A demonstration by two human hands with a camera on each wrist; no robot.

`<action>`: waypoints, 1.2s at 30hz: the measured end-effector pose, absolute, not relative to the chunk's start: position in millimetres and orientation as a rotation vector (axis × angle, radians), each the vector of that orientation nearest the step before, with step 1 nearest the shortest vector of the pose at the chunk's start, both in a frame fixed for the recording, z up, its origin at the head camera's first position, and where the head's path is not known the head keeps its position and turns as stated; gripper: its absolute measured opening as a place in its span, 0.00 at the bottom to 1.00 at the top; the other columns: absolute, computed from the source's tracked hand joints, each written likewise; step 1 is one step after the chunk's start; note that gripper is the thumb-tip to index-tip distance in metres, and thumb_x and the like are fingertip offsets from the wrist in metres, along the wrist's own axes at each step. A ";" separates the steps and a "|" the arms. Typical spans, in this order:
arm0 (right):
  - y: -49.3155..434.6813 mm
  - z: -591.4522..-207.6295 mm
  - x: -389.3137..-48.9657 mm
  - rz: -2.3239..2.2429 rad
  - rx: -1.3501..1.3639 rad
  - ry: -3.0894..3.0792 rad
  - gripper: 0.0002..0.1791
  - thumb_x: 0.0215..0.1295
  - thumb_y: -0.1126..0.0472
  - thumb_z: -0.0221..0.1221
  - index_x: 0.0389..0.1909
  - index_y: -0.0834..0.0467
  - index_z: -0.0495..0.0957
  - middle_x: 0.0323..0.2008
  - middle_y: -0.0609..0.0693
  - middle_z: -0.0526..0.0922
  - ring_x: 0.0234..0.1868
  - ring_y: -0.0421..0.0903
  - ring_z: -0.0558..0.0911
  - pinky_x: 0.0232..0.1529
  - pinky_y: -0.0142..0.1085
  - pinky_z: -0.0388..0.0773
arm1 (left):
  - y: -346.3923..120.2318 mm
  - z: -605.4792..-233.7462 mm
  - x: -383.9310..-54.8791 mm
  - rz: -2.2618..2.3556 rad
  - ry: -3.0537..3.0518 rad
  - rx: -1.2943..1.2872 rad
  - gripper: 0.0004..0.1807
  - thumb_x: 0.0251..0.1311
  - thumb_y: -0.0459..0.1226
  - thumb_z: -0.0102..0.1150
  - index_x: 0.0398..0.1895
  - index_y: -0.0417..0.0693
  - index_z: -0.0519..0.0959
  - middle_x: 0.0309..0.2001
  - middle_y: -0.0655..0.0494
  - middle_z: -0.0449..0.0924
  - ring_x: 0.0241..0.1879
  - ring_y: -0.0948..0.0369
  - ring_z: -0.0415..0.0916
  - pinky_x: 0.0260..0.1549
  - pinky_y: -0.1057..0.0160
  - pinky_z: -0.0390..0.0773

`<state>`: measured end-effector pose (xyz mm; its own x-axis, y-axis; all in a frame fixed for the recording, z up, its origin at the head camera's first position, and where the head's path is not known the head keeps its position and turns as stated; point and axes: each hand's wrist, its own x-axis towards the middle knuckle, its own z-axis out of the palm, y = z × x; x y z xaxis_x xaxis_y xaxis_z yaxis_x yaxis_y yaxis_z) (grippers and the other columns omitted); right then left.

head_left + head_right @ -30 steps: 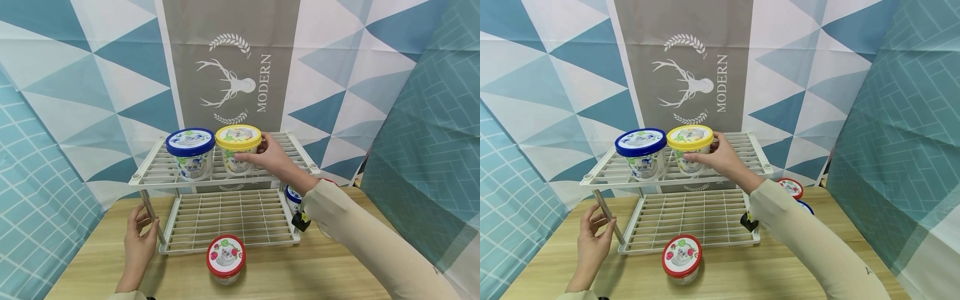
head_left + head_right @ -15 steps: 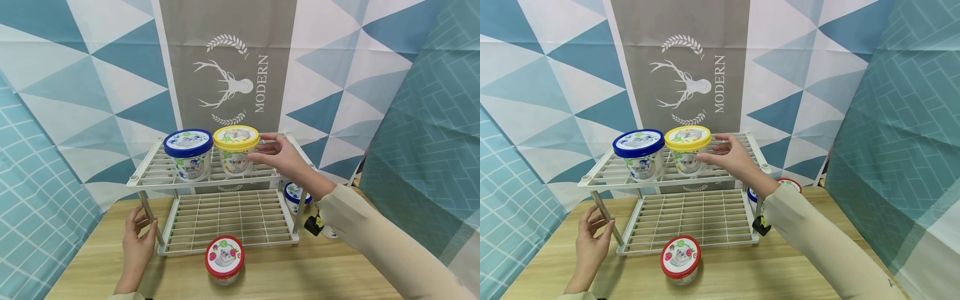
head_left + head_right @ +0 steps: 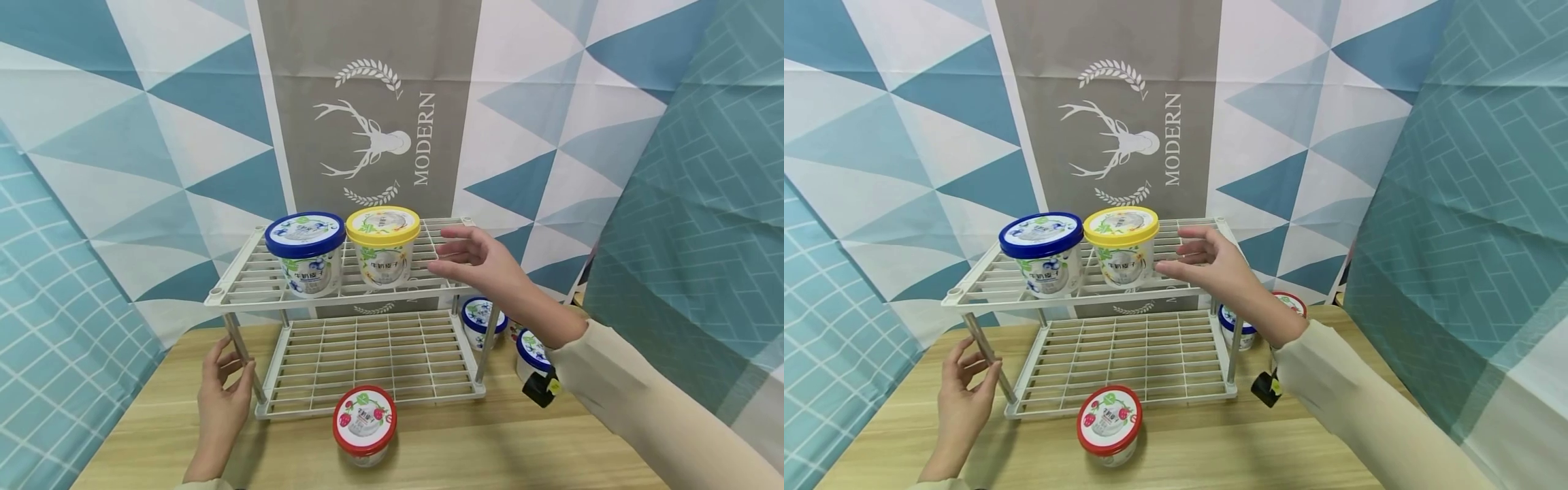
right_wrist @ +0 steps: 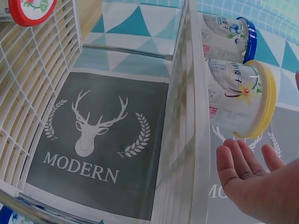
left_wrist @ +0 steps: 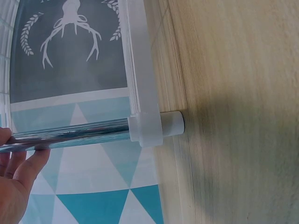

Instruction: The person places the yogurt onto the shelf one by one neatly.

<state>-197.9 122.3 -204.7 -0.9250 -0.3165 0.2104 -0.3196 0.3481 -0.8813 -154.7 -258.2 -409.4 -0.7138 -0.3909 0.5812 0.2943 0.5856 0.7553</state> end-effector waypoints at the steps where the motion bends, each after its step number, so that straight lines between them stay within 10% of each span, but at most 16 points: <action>1: 124.1 -205.4 -196.2 1.695 0.620 -2.574 0.34 0.59 0.50 0.62 0.65 0.49 0.61 0.58 0.51 0.73 0.59 0.48 0.73 0.62 0.50 0.72 | -258.3 -409.4 -154.7 -1.162 -2.064 0.077 0.37 0.56 0.22 0.57 0.68 0.47 0.57 0.44 0.49 0.72 0.40 0.88 0.65 0.36 0.93 0.67; 13: 140.8 -221.5 -173.4 1.702 0.709 -2.588 0.32 0.63 0.53 0.59 0.66 0.51 0.59 0.60 0.55 0.71 0.60 0.52 0.73 0.61 0.48 0.73 | -258.8 -409.0 -154.2 -1.170 -2.059 0.076 0.37 0.56 0.22 0.56 0.68 0.48 0.57 0.45 0.49 0.72 0.40 0.87 0.65 0.36 0.92 0.68; 21: 143.9 -240.9 -163.4 1.765 0.784 -2.537 0.31 0.62 0.58 0.60 0.64 0.57 0.61 0.57 0.60 0.72 0.56 0.51 0.76 0.50 0.26 0.78 | -260.6 -411.8 -154.8 -1.164 -2.058 0.067 0.37 0.56 0.22 0.57 0.68 0.47 0.57 0.45 0.48 0.72 0.41 0.87 0.65 0.36 0.92 0.68; 36: 150.3 -297.4 -162.7 1.885 0.781 -2.564 0.30 0.63 0.57 0.60 0.63 0.61 0.61 0.55 0.62 0.73 0.55 0.56 0.76 0.48 0.29 0.81 | -259.9 -412.3 -155.7 -1.182 -2.054 0.043 0.37 0.57 0.22 0.56 0.68 0.47 0.57 0.45 0.51 0.71 0.41 0.86 0.66 0.37 0.92 0.69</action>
